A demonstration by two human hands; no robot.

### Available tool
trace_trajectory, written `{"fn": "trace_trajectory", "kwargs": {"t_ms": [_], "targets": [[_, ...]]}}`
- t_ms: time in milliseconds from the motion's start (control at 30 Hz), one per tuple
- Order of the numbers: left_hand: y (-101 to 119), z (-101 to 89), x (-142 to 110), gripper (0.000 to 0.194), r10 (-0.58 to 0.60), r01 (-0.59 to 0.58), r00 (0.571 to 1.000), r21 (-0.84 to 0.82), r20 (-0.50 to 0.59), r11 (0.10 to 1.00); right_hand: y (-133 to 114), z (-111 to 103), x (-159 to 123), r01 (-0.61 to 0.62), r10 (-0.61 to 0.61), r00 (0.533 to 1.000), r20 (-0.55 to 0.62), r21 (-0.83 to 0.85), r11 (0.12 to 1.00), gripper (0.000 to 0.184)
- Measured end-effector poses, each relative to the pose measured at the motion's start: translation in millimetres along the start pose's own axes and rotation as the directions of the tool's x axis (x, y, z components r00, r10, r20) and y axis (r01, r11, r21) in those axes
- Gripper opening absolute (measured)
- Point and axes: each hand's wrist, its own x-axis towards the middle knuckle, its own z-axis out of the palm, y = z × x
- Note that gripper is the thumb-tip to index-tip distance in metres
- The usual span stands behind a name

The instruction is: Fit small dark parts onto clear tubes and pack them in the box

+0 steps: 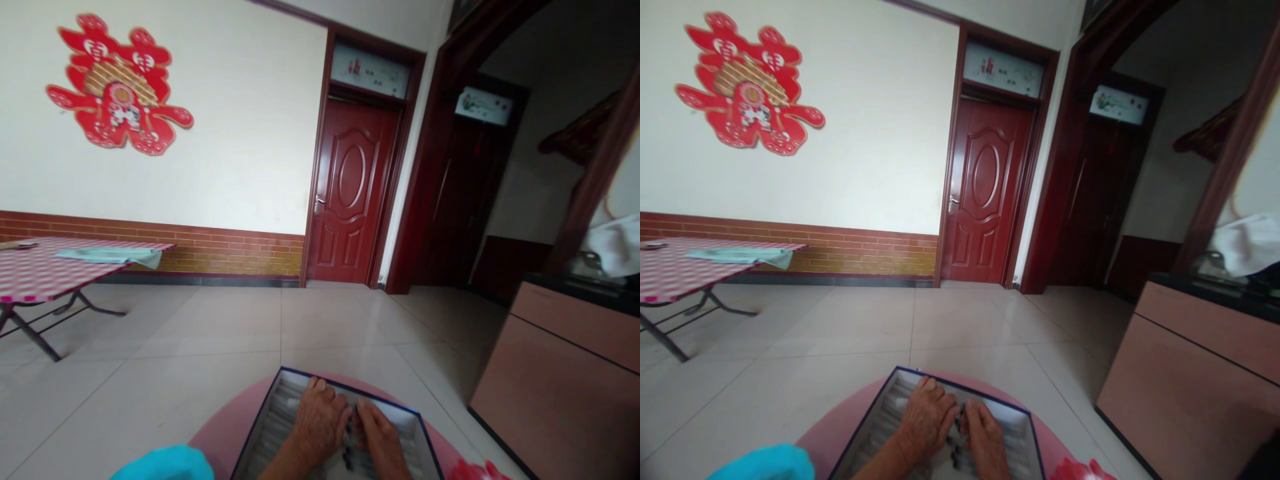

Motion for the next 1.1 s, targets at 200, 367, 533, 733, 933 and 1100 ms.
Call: {"fn": "trace_trajectory", "kwargs": {"t_ms": [200, 367, 533, 733, 933, 1100], "targets": [[-2.1, 4.9, 1.0, 0.018, 0.025, -0.022, 0.997, 0.035, -0.075, 0.999, -9.2, 0.6, -3.0, -0.044, 0.044, 0.999, 0.002, 0.123, 0.991, 0.041], [-1.5, 5.1, 0.5, 0.016, 0.037, -0.035, 0.996, 0.037, -0.082, 0.999, -1.9, 0.9, -1.1, -0.097, 0.095, 0.995, 0.024, 0.112, 0.989, 0.04], [-1.1, 9.4, -1.2, 0.016, 0.039, -0.035, 0.994, 0.038, -0.101, 0.999, 2.3, 0.0, 3.1, 0.009, -0.009, 1.0, 0.028, 0.01, 1.0, 0.04], [-3.7, 13.0, -1.4, 0.014, 0.048, -0.044, 0.993, 0.042, -0.106, 0.998, 9.7, -0.4, 6.4, -0.119, 0.11, 0.99, 0.085, 0.108, 0.987, 0.043], [-2.7, 11.3, -2.1, 0.017, 0.041, -0.036, 0.996, 0.054, -0.081, 0.998, 6.4, 0.9, 3.2, 0.017, -0.014, 0.999, 0.049, -0.054, 0.998, 0.041], [-3.1, 7.0, -0.4, 0.018, 0.04, -0.037, 0.997, 0.058, -0.059, 0.998, -2.1, 1.1, 1.4, 0.049, -0.047, 0.997, 0.058, -0.026, 0.998, 0.03]]}}
